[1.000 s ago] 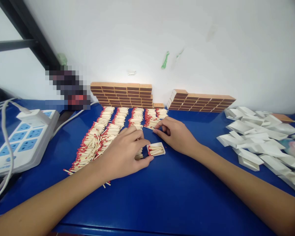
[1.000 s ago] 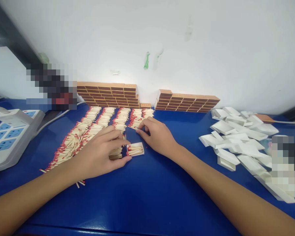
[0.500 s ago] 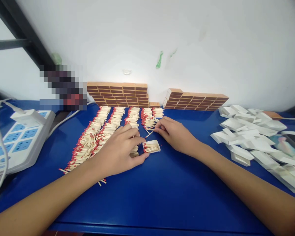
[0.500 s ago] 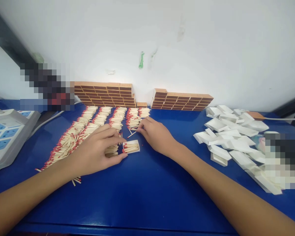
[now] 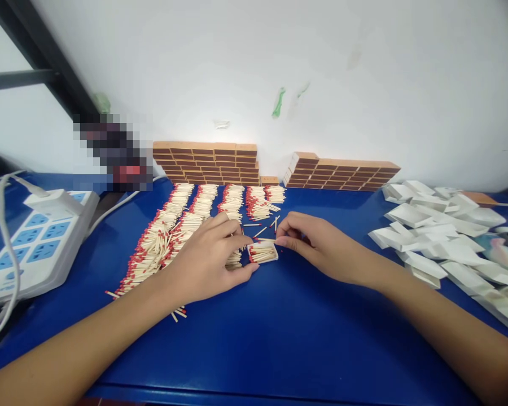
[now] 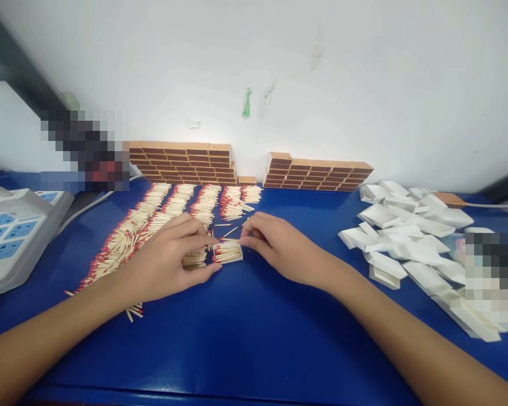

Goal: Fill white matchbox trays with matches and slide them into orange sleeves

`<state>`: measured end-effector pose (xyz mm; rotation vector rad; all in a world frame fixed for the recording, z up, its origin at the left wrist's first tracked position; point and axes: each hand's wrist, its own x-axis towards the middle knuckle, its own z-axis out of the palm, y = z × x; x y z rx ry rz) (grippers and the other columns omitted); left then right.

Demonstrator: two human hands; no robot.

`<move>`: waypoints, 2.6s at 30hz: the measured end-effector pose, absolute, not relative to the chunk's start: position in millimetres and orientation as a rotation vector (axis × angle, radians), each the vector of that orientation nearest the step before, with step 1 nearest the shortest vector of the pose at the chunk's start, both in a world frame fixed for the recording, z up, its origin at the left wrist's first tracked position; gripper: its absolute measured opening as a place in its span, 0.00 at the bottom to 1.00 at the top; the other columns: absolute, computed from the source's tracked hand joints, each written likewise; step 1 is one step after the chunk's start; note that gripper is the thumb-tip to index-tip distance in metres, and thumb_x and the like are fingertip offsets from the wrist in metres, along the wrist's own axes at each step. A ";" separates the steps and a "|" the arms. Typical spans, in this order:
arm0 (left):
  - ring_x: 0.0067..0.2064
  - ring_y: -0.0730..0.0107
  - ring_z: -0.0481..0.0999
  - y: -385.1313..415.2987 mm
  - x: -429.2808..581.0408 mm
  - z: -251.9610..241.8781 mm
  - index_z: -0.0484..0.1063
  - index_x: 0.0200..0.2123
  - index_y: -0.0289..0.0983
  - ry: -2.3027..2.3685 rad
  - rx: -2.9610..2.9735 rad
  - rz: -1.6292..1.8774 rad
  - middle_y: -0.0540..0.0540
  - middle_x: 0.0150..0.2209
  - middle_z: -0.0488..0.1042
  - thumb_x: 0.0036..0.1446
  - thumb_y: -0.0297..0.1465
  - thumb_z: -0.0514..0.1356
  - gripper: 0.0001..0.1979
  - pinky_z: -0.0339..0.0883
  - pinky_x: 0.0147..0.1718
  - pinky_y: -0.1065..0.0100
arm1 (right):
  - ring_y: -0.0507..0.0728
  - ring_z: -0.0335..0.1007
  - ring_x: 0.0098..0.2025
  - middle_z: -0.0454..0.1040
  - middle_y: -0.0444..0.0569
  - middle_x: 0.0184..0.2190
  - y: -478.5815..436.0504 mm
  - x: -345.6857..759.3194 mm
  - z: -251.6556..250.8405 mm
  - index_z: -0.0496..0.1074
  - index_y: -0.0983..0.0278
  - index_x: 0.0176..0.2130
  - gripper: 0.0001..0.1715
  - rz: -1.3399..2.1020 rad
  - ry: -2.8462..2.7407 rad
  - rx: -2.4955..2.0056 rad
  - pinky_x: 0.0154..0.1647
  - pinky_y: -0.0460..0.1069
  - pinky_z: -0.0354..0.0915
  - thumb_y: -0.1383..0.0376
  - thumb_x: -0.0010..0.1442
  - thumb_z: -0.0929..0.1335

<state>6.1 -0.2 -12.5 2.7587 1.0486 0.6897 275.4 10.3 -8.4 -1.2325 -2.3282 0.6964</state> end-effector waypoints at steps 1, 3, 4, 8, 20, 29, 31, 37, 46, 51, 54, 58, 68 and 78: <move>0.47 0.55 0.73 -0.3 6.1 -12.6 0.82 0.46 0.37 1.050 2.754 0.688 0.44 0.39 0.75 0.64 0.39 0.67 0.13 0.69 0.48 0.55 | 0.55 0.65 0.34 0.72 0.45 0.34 8.2 273.5 -9.4 0.71 0.60 0.39 0.15 0.685 -2.342 -1.208 0.36 0.50 0.61 0.55 0.75 0.65; 0.47 0.55 0.73 -0.6 6.0 -12.9 0.82 0.45 0.37 1.048 2.748 0.684 0.44 0.39 0.75 0.64 0.39 0.67 0.13 0.70 0.48 0.54 | 0.55 0.67 0.35 0.73 0.47 0.36 5.6 270.4 -12.2 0.71 0.60 0.40 0.13 0.656 -2.364 -1.171 0.37 0.51 0.61 0.56 0.75 0.65; 0.47 0.56 0.73 -0.8 5.9 -13.2 0.82 0.45 0.37 1.045 2.747 0.685 0.44 0.39 0.75 0.64 0.39 0.67 0.13 0.70 0.48 0.54 | 0.56 0.67 0.35 0.74 0.48 0.37 4.9 269.3 -13.5 0.71 0.60 0.40 0.12 0.646 -2.374 -1.162 0.37 0.51 0.62 0.58 0.75 0.65; 0.46 0.56 0.73 -1.0 5.5 -13.8 0.82 0.44 0.38 1.026 2.756 0.708 0.44 0.39 0.75 0.64 0.39 0.67 0.12 0.70 0.48 0.54 | 0.56 0.68 0.36 0.75 0.48 0.38 3.5 267.1 -14.2 0.72 0.60 0.41 0.08 0.644 -2.405 -1.144 0.36 0.51 0.63 0.62 0.74 0.65; 0.48 0.55 0.74 -3.2 5.2 -13.8 0.82 0.46 0.37 1.004 2.747 0.675 0.43 0.40 0.76 0.65 0.39 0.67 0.12 0.71 0.49 0.53 | 0.57 0.70 0.38 0.71 0.51 0.43 34.5 284.2 -29.7 0.76 0.61 0.49 0.09 0.306 -2.306 -1.248 0.41 0.53 0.66 0.65 0.71 0.67; 0.49 0.55 0.75 -2.3 5.7 -14.6 0.81 0.46 0.38 1.003 2.746 0.677 0.43 0.42 0.76 0.64 0.39 0.67 0.12 0.71 0.50 0.54 | 0.59 0.69 0.39 0.71 0.50 0.38 39.8 281.9 -30.2 0.70 0.61 0.40 0.07 0.343 -2.383 -1.241 0.40 0.53 0.65 0.66 0.73 0.65; 0.48 0.56 0.74 -2.4 5.6 -14.6 0.81 0.46 0.38 1.002 2.746 0.680 0.43 0.41 0.76 0.64 0.39 0.67 0.12 0.71 0.50 0.54 | 0.59 0.69 0.41 0.72 0.51 0.40 36.9 275.9 -27.6 0.70 0.60 0.39 0.08 0.352 -2.415 -1.197 0.42 0.53 0.65 0.67 0.73 0.64; 0.47 0.56 0.74 -2.8 5.1 -14.7 0.81 0.46 0.38 1.004 2.758 0.671 0.43 0.41 0.76 0.64 0.39 0.67 0.12 0.71 0.48 0.54 | 0.60 0.70 0.45 0.72 0.52 0.42 31.6 258.7 -25.0 0.70 0.60 0.40 0.07 0.288 -2.479 -1.139 0.45 0.53 0.66 0.67 0.73 0.65; 0.47 0.55 0.73 -2.7 5.0 -15.3 0.81 0.46 0.38 1.003 2.774 0.663 0.43 0.41 0.76 0.64 0.39 0.67 0.12 0.71 0.49 0.54 | 0.62 0.69 0.47 0.71 0.53 0.41 36.5 257.2 -25.6 0.70 0.60 0.40 0.07 0.330 -2.491 -1.124 0.47 0.55 0.67 0.66 0.74 0.65; 0.47 0.55 0.73 -3.4 5.0 -13.8 0.81 0.47 0.38 1.033 2.778 0.668 0.43 0.41 0.76 0.64 0.39 0.67 0.13 0.71 0.49 0.53 | 0.62 0.69 0.46 0.72 0.52 0.41 25.0 260.7 -11.7 0.70 0.60 0.39 0.07 0.325 -2.422 -1.122 0.46 0.55 0.67 0.65 0.73 0.65; 0.47 0.55 0.73 -3.3 5.0 -13.2 0.81 0.47 0.38 1.042 2.775 0.667 0.43 0.41 0.76 0.64 0.39 0.67 0.13 0.70 0.48 0.54 | 0.60 0.70 0.45 0.73 0.52 0.42 9.1 255.9 -5.6 0.70 0.59 0.41 0.06 0.417 -2.445 -1.105 0.45 0.54 0.67 0.66 0.74 0.65; 0.47 0.56 0.73 -2.7 4.9 -14.2 0.82 0.46 0.37 1.031 2.753 0.672 0.44 0.40 0.75 0.63 0.39 0.68 0.13 0.71 0.48 0.54 | 0.59 0.72 0.43 0.74 0.52 0.44 0.9 255.6 -4.2 0.72 0.60 0.42 0.07 0.493 -2.501 -1.117 0.44 0.53 0.67 0.64 0.75 0.64; 0.48 0.56 0.74 -3.5 5.5 -14.6 0.82 0.46 0.36 1.016 2.756 0.689 0.43 0.41 0.76 0.64 0.38 0.68 0.13 0.71 0.49 0.54 | 0.59 0.72 0.41 0.73 0.53 0.46 44.7 320.8 -13.2 0.75 0.56 0.55 0.16 0.481 -2.457 -1.232 0.42 0.55 0.69 0.61 0.73 0.64; 0.48 0.56 0.74 -2.0 5.2 -15.8 0.82 0.45 0.36 0.992 2.764 0.691 0.43 0.41 0.76 0.64 0.38 0.68 0.12 0.71 0.49 0.54 | 0.57 0.70 0.37 0.73 0.50 0.39 51.5 277.6 -23.3 0.77 0.60 0.44 0.10 0.328 -2.326 -1.075 0.40 0.53 0.67 0.71 0.67 0.66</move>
